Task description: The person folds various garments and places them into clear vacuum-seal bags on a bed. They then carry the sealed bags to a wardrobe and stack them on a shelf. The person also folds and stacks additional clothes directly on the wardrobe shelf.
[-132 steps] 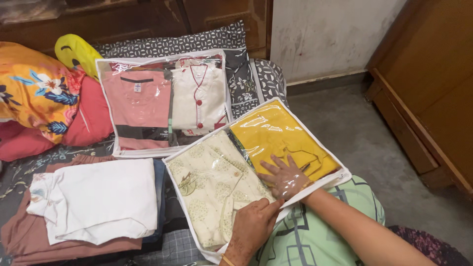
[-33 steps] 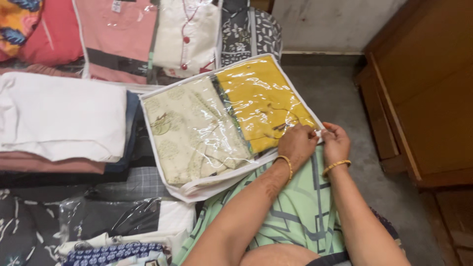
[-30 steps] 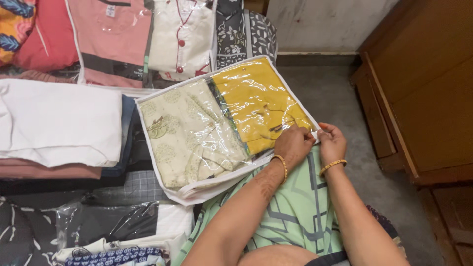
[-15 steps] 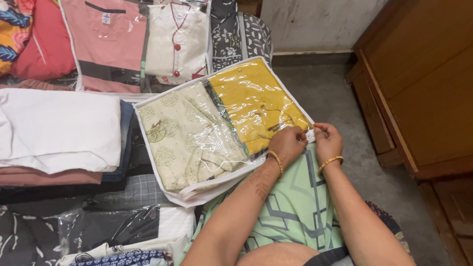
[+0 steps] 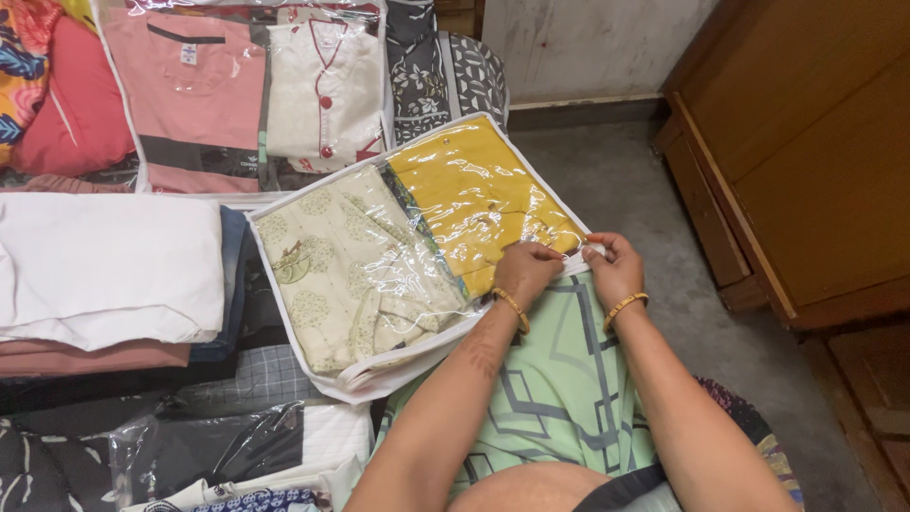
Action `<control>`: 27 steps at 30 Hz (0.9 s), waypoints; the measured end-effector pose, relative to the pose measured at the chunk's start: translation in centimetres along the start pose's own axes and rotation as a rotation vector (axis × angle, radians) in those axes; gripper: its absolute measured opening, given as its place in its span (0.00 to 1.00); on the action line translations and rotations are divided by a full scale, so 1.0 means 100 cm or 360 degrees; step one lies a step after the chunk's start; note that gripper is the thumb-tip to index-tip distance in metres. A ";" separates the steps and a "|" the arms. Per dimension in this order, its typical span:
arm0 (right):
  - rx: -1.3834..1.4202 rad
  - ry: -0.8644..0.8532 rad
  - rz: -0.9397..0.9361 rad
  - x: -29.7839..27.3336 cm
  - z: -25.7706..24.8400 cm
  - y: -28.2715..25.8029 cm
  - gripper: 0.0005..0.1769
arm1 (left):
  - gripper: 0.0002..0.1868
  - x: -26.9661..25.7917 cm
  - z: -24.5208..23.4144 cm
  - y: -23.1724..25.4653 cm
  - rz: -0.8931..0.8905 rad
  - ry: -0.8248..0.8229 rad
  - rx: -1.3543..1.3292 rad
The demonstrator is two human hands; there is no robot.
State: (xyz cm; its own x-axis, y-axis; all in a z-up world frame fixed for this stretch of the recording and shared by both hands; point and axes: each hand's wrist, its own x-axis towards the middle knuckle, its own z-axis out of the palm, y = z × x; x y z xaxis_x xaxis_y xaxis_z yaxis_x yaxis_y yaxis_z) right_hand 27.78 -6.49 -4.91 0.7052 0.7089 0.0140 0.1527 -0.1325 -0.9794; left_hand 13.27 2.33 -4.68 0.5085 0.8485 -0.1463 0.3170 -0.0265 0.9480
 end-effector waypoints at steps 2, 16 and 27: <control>-0.0019 0.0044 0.0018 -0.001 0.000 -0.002 0.12 | 0.11 -0.006 -0.014 0.001 -0.0056 0.0072 0.0029; -0.1314 0.0419 -0.0579 -0.028 0.013 -0.051 0.13 | 0.07 -0.123 -0.168 -0.021 -0.0115 0.0145 0.0549; -0.1310 -0.1218 -0.1536 -0.083 0.086 -0.107 0.20 | 0.08 -0.141 -0.154 0.002 -0.0129 0.0063 0.0706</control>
State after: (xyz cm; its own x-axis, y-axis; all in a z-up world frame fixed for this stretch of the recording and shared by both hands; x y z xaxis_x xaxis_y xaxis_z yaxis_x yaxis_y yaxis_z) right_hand 14.36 -5.04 3.71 -0.3826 0.8987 0.2144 0.8635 0.4303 -0.2630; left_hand -6.17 -1.55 1.92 0.4397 0.8765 -0.1961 0.6716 -0.1759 0.7198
